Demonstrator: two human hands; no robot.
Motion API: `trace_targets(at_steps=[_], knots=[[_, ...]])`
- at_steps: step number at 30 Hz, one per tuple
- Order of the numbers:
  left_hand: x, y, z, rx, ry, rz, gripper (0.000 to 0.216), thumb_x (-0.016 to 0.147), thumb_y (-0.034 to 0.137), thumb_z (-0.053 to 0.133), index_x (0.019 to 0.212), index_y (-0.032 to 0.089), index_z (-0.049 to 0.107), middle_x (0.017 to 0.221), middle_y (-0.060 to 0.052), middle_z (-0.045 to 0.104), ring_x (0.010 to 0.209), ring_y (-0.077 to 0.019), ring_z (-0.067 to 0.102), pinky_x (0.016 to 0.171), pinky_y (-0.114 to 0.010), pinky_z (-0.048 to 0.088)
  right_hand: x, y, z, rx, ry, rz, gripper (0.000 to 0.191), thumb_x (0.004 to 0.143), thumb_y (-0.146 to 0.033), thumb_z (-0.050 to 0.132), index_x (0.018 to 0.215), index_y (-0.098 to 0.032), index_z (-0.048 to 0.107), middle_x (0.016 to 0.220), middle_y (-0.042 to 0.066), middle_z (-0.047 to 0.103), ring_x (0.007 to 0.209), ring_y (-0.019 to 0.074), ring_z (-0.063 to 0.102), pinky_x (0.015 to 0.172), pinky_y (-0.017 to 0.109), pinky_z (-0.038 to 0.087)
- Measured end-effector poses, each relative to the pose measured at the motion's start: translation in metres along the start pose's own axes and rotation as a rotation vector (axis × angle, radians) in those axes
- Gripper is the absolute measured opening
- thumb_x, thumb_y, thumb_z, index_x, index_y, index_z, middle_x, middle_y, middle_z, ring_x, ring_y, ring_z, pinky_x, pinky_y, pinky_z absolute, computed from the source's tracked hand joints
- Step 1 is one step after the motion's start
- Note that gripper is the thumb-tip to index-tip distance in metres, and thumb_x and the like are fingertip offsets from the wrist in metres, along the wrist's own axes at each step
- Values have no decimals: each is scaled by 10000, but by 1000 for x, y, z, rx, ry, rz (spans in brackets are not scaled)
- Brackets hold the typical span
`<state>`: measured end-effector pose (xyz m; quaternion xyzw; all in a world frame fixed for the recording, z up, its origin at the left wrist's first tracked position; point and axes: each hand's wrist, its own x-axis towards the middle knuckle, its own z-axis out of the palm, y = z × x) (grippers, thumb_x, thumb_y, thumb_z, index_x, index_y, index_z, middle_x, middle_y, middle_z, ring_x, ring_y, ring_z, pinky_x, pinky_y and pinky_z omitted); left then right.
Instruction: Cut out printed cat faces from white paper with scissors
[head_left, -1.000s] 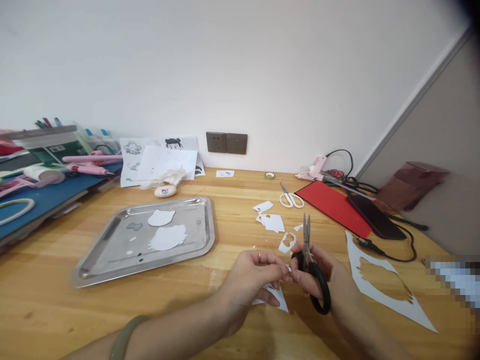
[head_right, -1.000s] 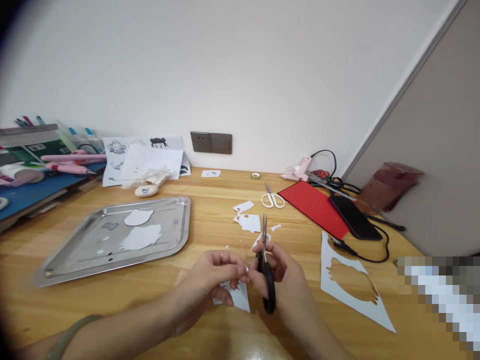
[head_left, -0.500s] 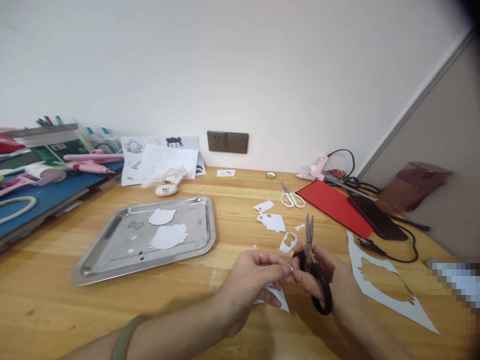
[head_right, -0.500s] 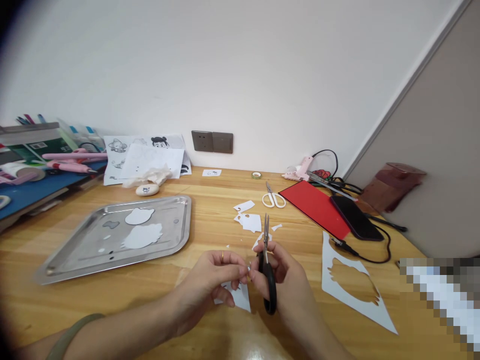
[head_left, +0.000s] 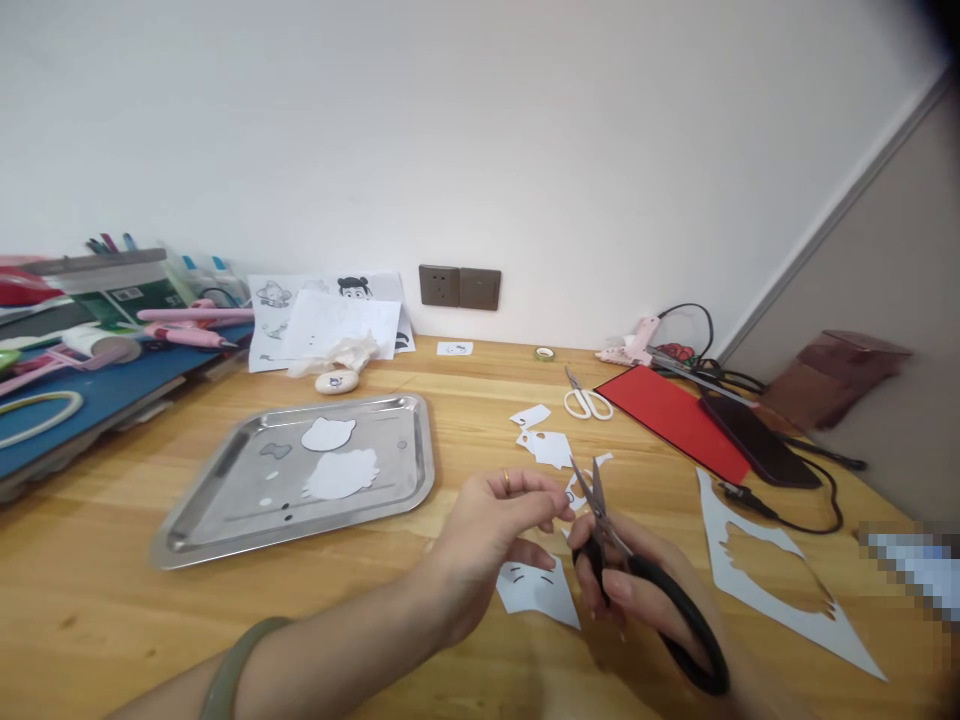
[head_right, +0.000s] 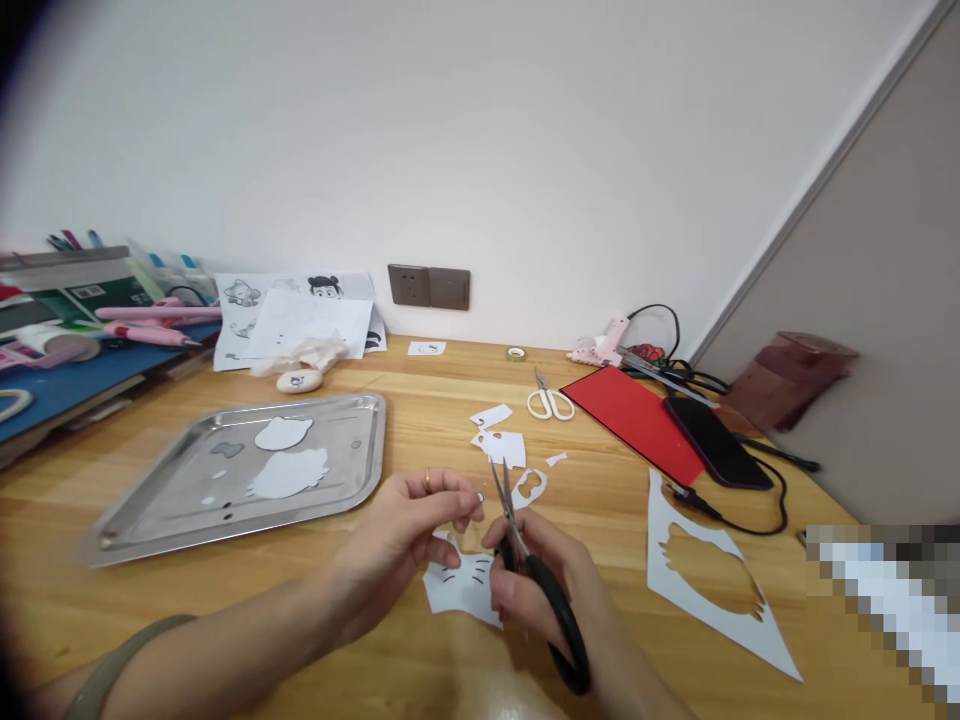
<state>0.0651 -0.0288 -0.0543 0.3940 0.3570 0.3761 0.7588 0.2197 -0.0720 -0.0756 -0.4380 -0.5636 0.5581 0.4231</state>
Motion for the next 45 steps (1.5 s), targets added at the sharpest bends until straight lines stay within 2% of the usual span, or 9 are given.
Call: trace_targets(at_steps=[5, 10, 14, 18, 21, 31, 39, 42, 45], knots=[[-2, 3, 0, -33, 18, 8, 91, 632, 208, 643, 657, 127, 607, 740, -10, 551, 571, -63, 482, 464, -153, 413, -3, 2, 5, -41, -55, -8, 320, 662, -499, 567, 799, -212, 541, 553, -33, 463, 477, 122, 371, 448, 238, 268], [-5, 3, 2, -64, 5, 5, 102, 634, 215, 645, 656, 124, 604, 745, -2, 538, 550, -57, 493, 470, -160, 412, -6, 5, 9, 4, 27, -20, 290, 661, -500, 566, 793, -242, 566, 541, -31, 439, 454, 126, 334, 423, 249, 237], [-8, 2, 3, -83, -4, -8, 104, 632, 211, 647, 652, 120, 600, 688, 5, 524, 539, -59, 492, 466, -162, 408, -6, 4, 11, -25, 10, 6, 254, 664, -459, 580, 783, -235, 565, 554, -23, 461, 465, 130, 351, 442, 262, 257], [-8, 1, 5, -92, -9, -16, 124, 638, 226, 649, 658, 117, 593, 674, 7, 518, 541, -61, 494, 463, -160, 408, -6, 6, 11, 21, 62, -15, 259, 654, -462, 584, 772, -232, 565, 533, -35, 441, 449, 118, 327, 427, 249, 223], [-7, 0, 6, -98, -30, -2, 125, 649, 228, 643, 658, 117, 586, 656, 13, 507, 540, -59, 492, 457, -153, 400, -6, 5, 11, 24, 28, -13, 255, 665, -448, 594, 792, -229, 560, 539, -43, 423, 466, 116, 324, 438, 244, 226], [-7, 0, 5, -98, -34, 6, 127, 646, 236, 641, 671, 119, 597, 682, 2, 521, 557, -70, 502, 468, -164, 403, -5, 5, 18, -34, 127, -26, 323, 613, -538, 585, 723, -235, 567, 502, -44, 379, 441, 121, 283, 428, 258, 188], [-7, 0, 4, -94, -22, 5, 139, 640, 253, 648, 674, 123, 614, 702, -7, 544, 569, -71, 508, 470, -163, 414, -5, -1, 14, -97, 45, 52, 311, 636, -534, 564, 743, -242, 547, 537, -27, 406, 477, 146, 333, 450, 275, 247], [-7, -1, 4, -95, -22, 7, 142, 640, 257, 650, 671, 122, 615, 714, -11, 549, 576, -74, 509, 468, -162, 417, -5, 1, 13, -64, 92, 32, 334, 617, -555, 571, 726, -241, 556, 521, -35, 403, 444, 131, 314, 432, 263, 230], [-7, -1, 3, -96, -30, 6, 147, 642, 259, 650, 678, 122, 612, 718, -10, 547, 577, -74, 511, 469, -161, 415, -6, 2, 13, -63, 85, 32, 261, 644, -482, 595, 730, -238, 561, 544, -34, 433, 463, 133, 352, 451, 257, 260]])
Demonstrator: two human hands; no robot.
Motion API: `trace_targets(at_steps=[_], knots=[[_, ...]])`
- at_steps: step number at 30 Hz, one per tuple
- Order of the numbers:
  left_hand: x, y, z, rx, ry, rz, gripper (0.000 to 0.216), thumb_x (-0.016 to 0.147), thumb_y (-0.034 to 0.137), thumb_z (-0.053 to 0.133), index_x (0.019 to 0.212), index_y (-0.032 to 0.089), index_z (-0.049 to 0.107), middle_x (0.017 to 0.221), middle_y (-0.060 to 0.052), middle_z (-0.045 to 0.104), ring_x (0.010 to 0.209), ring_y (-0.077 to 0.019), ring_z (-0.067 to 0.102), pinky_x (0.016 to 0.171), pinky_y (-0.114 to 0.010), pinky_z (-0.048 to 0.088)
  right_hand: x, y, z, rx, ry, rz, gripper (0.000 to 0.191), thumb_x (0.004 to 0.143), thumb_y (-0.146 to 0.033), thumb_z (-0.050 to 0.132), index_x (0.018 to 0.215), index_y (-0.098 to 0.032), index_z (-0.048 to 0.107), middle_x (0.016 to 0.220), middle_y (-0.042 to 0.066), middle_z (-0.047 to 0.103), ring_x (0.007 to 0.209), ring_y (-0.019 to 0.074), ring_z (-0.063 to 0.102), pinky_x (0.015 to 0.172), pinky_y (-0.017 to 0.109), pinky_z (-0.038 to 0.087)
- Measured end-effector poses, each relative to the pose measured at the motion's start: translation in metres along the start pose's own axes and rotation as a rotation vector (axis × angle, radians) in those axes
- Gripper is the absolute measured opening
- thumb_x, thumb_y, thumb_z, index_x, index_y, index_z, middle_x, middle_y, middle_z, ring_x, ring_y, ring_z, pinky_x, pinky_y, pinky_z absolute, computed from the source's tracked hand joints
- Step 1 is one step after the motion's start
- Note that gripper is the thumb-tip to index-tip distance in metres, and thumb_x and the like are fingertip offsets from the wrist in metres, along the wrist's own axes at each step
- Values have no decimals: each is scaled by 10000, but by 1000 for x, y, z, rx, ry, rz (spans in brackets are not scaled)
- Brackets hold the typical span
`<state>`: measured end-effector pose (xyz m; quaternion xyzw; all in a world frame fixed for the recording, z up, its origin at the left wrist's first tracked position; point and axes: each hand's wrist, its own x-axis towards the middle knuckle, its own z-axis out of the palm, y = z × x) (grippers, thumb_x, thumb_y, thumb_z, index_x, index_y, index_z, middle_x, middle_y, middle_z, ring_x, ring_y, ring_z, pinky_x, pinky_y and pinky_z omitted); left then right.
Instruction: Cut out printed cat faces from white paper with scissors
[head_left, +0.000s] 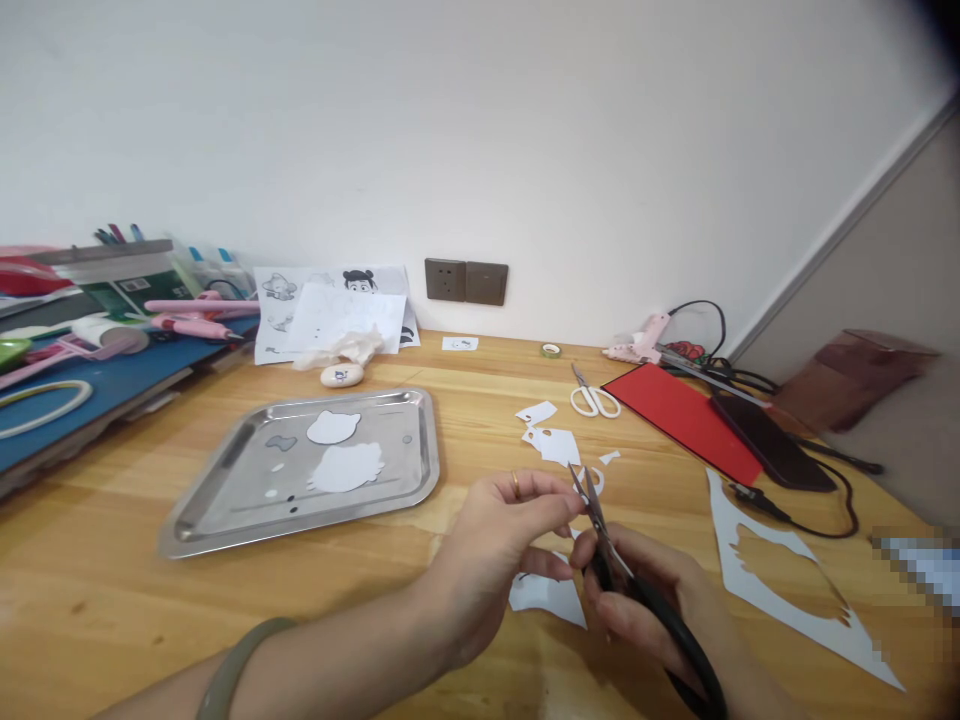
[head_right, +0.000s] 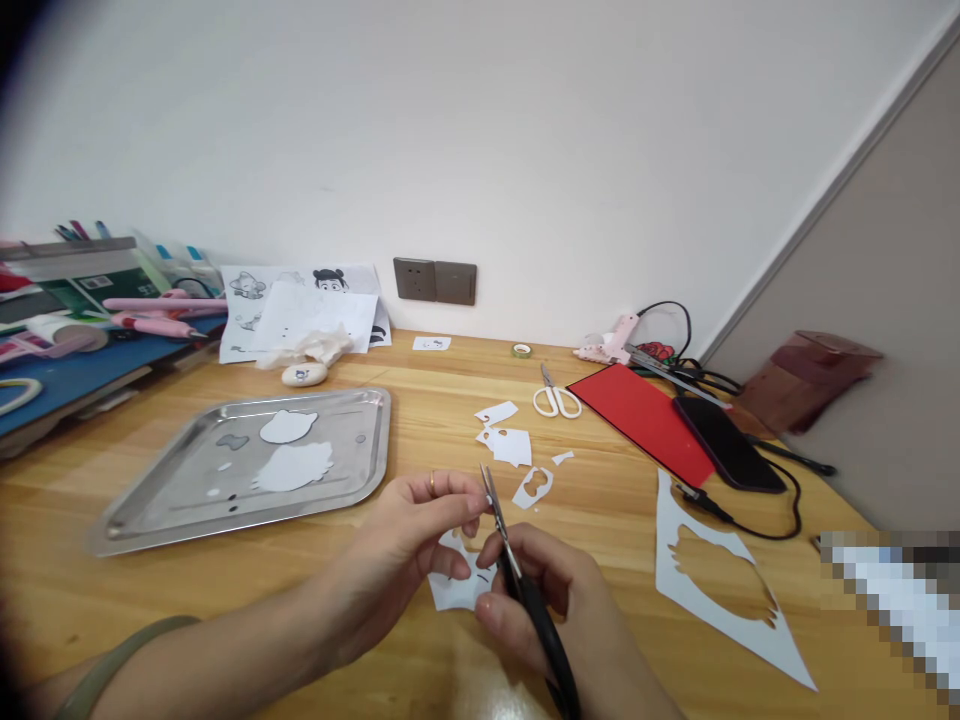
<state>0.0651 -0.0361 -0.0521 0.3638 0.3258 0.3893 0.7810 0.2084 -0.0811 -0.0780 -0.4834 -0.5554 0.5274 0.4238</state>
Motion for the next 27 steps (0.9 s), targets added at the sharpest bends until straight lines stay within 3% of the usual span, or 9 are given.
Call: trace_targets(at_steps=[19, 24, 27], knots=[[1, 2, 0, 11, 9, -13, 120, 641, 227, 640, 677, 118, 606, 703, -10, 524, 580, -79, 498, 473, -165, 421, 1, -7, -3, -85, -51, -14, 142, 660, -358, 586, 712, -229, 558, 522, -39, 418, 454, 127, 360, 428, 246, 270], [1, 3, -1, 48, 24, -7, 101, 639, 205, 628, 675, 113, 607, 707, -15, 514, 605, -76, 450, 470, -160, 430, 1, -6, 0, -80, 89, 43, 105, 631, -294, 615, 667, -212, 561, 471, -61, 407, 399, 100, 355, 391, 228, 260], [1, 3, -1, 121, 26, -13, 86, 633, 194, 617, 665, 116, 604, 695, -14, 510, 625, -87, 446, 471, -165, 434, 2, -10, -1, -129, 296, 12, 108, 603, -242, 641, 670, -216, 560, 472, -66, 459, 406, 101, 414, 408, 223, 335]])
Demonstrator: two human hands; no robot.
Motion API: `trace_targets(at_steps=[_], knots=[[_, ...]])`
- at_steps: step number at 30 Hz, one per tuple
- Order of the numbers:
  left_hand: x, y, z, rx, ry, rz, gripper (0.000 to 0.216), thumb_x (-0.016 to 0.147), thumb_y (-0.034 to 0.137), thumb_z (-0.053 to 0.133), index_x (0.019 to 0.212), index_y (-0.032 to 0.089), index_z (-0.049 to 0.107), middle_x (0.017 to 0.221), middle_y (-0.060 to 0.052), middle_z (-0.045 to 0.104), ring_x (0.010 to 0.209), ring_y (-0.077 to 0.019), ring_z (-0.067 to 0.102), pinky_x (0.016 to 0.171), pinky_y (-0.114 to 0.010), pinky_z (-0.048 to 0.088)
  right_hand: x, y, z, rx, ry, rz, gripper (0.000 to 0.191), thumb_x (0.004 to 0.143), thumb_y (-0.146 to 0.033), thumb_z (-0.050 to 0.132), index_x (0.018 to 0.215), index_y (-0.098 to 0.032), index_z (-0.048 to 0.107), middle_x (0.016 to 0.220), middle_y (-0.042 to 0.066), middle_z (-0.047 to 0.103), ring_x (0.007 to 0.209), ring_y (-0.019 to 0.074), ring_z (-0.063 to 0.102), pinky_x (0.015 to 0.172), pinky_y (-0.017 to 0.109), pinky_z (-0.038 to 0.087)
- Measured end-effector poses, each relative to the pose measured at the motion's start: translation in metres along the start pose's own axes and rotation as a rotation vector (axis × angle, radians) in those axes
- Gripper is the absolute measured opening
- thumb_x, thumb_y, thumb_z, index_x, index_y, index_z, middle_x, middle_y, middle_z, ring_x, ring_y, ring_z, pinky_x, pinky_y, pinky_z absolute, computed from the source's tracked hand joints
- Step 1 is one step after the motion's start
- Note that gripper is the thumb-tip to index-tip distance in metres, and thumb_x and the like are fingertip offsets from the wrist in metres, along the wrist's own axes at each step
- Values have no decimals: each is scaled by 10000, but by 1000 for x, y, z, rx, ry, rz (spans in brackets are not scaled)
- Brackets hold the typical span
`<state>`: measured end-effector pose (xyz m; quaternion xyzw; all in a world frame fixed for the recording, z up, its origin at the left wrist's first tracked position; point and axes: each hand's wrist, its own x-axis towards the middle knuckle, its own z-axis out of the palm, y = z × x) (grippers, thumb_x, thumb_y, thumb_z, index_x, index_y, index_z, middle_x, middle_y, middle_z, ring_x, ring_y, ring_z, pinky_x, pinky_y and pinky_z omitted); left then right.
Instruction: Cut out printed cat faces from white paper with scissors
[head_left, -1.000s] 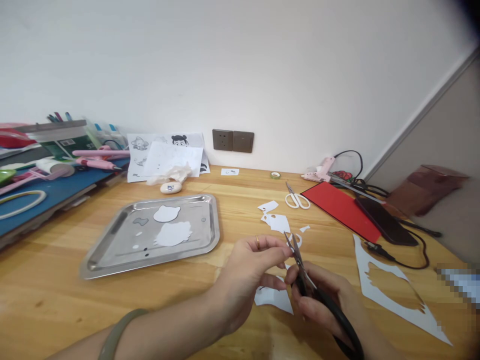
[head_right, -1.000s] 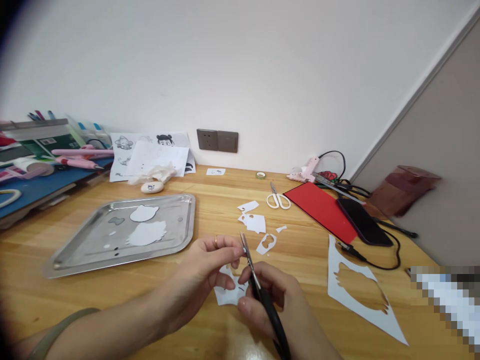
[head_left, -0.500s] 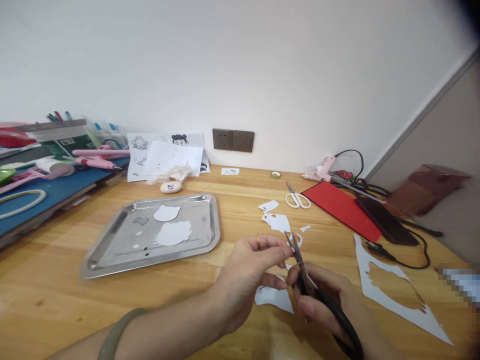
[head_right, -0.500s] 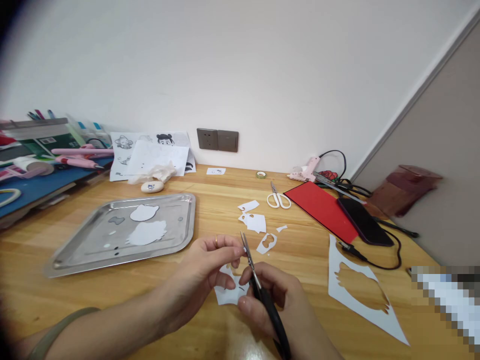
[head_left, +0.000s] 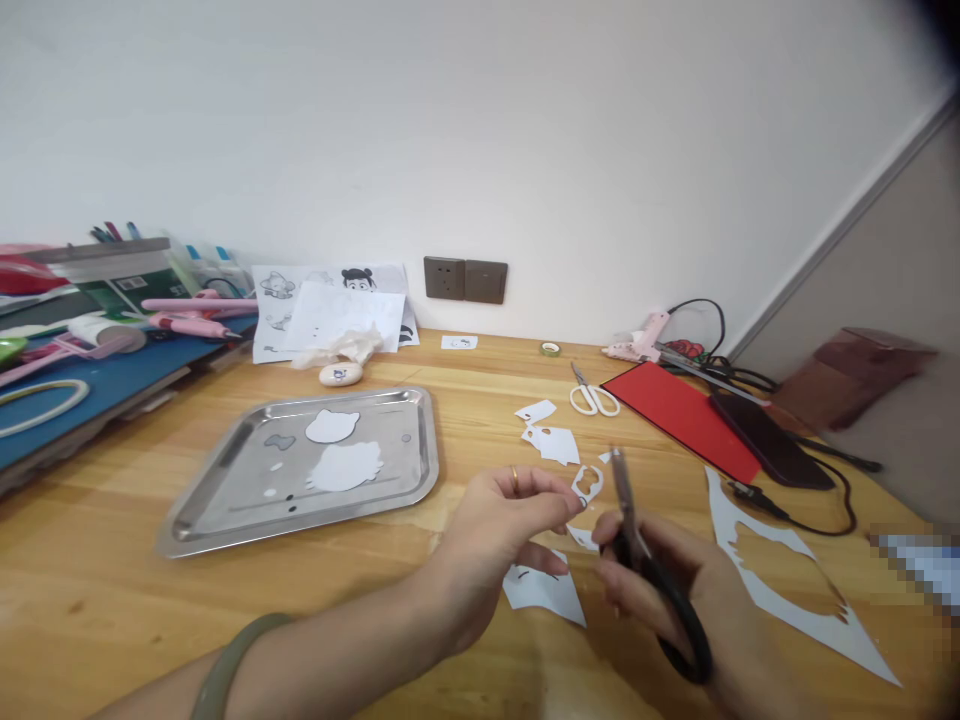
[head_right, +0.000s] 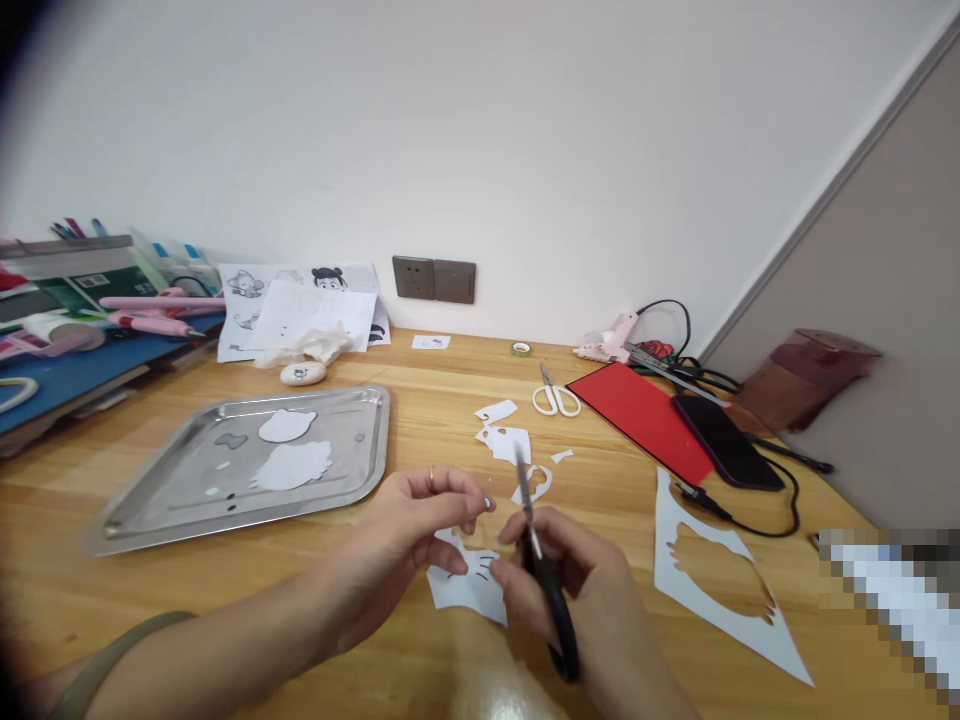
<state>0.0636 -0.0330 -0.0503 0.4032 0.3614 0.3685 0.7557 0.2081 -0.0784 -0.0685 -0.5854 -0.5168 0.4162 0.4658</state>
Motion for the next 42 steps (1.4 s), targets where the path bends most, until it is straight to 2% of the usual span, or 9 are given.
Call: trace_targets(at_steps=[3, 6, 9, 18, 27, 31, 37, 42], knots=[[0, -1, 1, 112, -26, -25, 74, 632, 188, 600, 651, 117, 598, 665, -10, 514, 604, -83, 446, 468, -164, 427, 3, -4, -4, 4, 143, -112, 180, 604, -236, 658, 752, -231, 556, 565, -40, 567, 496, 129, 520, 468, 225, 420], [2, -3, 2, 238, -55, -39, 77, 636, 195, 578, 647, 121, 591, 660, -13, 533, 587, -85, 458, 461, -171, 425, 7, -2, -9, -29, 109, -185, 218, 619, -224, 654, 805, -236, 542, 616, -22, 606, 546, 149, 571, 483, 229, 456], [3, -6, 2, 302, -85, -49, 72, 628, 197, 572, 644, 128, 581, 651, -8, 539, 574, -88, 465, 463, -184, 434, 10, 4, -11, -56, 64, -211, 207, 627, -200, 605, 819, -227, 534, 578, -21, 593, 503, 152, 567, 462, 244, 466], [4, -7, 3, 369, -119, -84, 34, 607, 165, 559, 628, 139, 562, 632, 1, 545, 588, -90, 460, 498, -195, 439, 8, 0, -8, -158, 0, -203, 229, 635, -99, 553, 819, -226, 505, 568, -66, 548, 487, 101, 524, 482, 196, 445], [4, -9, 2, 332, -124, -98, 41, 625, 173, 558, 639, 135, 555, 597, 16, 536, 539, -69, 455, 486, -183, 435, 6, 5, -7, -193, -49, -140, 245, 638, -83, 537, 830, -220, 470, 579, -56, 538, 499, 106, 519, 502, 207, 445], [4, -8, 2, 347, -111, -100, 72, 644, 199, 553, 661, 131, 571, 583, 22, 509, 536, -69, 458, 459, -164, 425, 10, 8, -7, -144, -23, -145, 218, 645, -112, 539, 825, -218, 476, 563, -54, 543, 467, 101, 500, 448, 195, 427], [4, -12, 2, 357, -119, -125, 136, 620, 245, 605, 704, 145, 568, 607, 26, 514, 564, -78, 470, 458, -166, 432, 9, 1, -10, -137, 34, -131, 198, 638, -136, 566, 809, -218, 506, 565, -58, 553, 511, 118, 552, 473, 197, 441], [3, -11, 3, 347, -122, -146, 106, 630, 231, 592, 672, 135, 576, 596, 20, 536, 547, -70, 482, 450, -150, 418, 5, -1, -8, -152, 74, -118, 191, 631, -141, 574, 796, -217, 515, 559, -62, 557, 501, 115, 554, 472, 194, 444]])
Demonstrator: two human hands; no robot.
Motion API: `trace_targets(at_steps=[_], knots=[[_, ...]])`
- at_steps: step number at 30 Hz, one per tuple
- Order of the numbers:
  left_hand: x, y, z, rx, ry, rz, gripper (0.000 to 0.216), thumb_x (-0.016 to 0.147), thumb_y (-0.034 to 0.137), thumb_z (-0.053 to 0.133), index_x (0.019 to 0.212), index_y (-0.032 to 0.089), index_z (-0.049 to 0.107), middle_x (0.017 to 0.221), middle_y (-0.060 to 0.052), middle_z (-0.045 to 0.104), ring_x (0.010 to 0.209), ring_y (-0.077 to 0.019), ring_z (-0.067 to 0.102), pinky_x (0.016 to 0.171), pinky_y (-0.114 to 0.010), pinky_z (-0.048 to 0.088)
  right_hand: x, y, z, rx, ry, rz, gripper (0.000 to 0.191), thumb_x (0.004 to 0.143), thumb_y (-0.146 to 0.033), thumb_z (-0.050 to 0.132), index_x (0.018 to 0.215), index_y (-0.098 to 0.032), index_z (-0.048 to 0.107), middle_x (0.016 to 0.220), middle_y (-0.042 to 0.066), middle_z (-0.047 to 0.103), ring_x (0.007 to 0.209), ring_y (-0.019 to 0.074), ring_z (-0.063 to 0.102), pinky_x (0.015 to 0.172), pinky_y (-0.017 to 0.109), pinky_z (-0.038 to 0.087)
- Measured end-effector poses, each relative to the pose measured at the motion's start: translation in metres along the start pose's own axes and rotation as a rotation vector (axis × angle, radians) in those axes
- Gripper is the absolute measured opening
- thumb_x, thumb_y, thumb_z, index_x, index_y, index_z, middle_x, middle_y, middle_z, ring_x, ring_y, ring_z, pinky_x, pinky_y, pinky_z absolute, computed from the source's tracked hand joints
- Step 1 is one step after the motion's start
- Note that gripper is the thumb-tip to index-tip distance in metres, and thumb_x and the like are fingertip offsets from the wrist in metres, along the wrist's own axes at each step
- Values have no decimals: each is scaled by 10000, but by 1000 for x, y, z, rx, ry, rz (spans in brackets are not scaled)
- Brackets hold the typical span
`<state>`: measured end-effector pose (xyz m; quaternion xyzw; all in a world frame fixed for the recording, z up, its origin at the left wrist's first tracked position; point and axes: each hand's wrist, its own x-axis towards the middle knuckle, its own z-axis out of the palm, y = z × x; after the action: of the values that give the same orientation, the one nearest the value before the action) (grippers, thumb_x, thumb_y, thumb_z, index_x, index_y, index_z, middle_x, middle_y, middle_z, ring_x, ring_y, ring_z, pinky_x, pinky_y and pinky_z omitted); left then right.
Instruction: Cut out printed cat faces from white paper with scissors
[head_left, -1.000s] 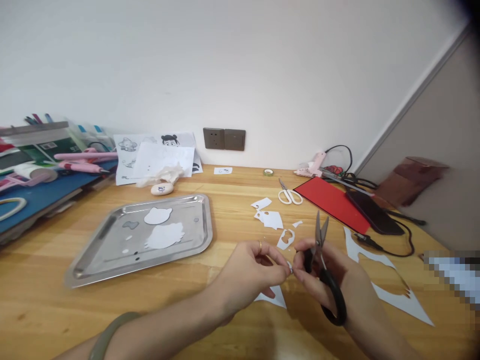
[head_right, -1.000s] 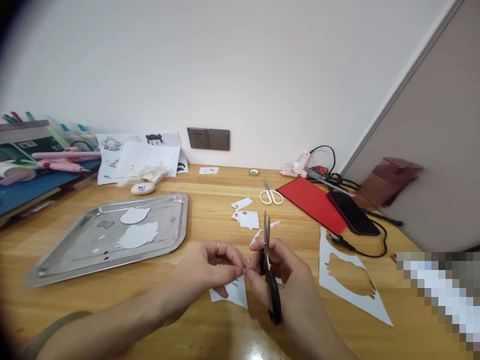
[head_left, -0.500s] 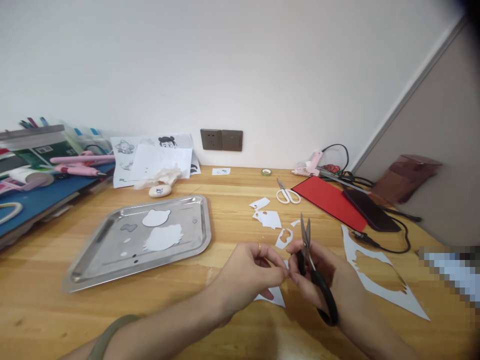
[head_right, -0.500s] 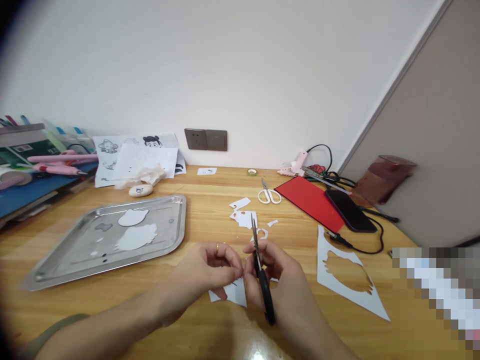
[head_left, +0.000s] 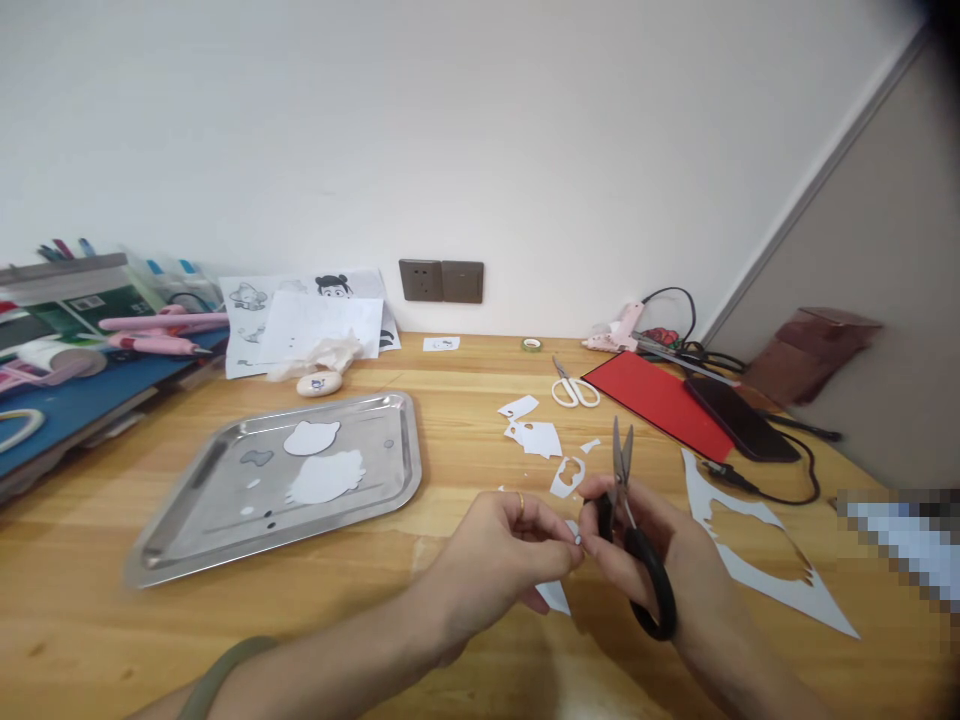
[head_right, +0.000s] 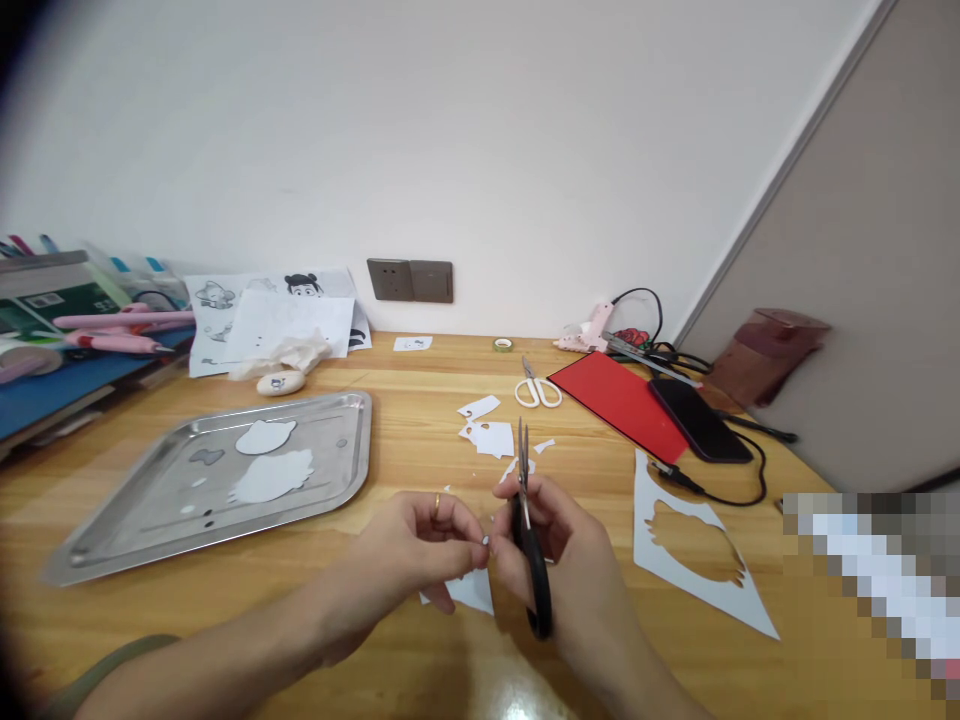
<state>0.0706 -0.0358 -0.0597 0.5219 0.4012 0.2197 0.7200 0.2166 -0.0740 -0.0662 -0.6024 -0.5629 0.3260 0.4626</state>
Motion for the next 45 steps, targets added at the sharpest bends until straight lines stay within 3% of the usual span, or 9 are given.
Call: trace_targets(at_steps=[12, 18, 21, 29, 45], knots=[[-2, 7, -2, -49, 60, 117, 87, 653, 215, 571, 661, 129, 566, 616, 16, 513, 555, -70, 452, 479, -171, 415, 2, -1, 1, 108, -20, 51, 201, 627, -191, 596, 813, -207, 524, 571, -48, 550, 505, 117, 523, 467, 206, 410], [-9, 19, -6, -107, 68, 173, 102, 652, 220, 597, 662, 127, 558, 623, 10, 528, 572, -74, 468, 499, -179, 410, -3, -5, -4, 246, -353, 71, 119, 657, -269, 561, 741, -185, 552, 528, -50, 461, 454, 103, 398, 422, 211, 310], [-10, 21, -10, -125, 45, 221, 76, 664, 199, 592, 668, 129, 565, 646, 10, 539, 572, -69, 477, 501, -176, 419, -7, -3, -3, 280, -438, 86, 141, 655, -279, 564, 762, -188, 572, 531, -55, 421, 452, 101, 354, 433, 226, 290], [-9, 24, -13, -135, 17, 240, 49, 655, 163, 593, 652, 122, 567, 649, 13, 544, 567, -63, 478, 490, -168, 429, -11, -1, 1, 320, -421, 115, 190, 626, -316, 603, 758, -180, 601, 467, -78, 344, 396, 74, 251, 377, 208, 195], [-10, 26, -11, -157, 36, 193, 65, 617, 183, 598, 624, 122, 576, 624, 4, 550, 554, -76, 489, 477, -182, 436, -11, -10, 1, 225, -380, 121, 138, 609, -263, 572, 714, -176, 597, 459, -80, 326, 394, 74, 254, 380, 213, 197]])
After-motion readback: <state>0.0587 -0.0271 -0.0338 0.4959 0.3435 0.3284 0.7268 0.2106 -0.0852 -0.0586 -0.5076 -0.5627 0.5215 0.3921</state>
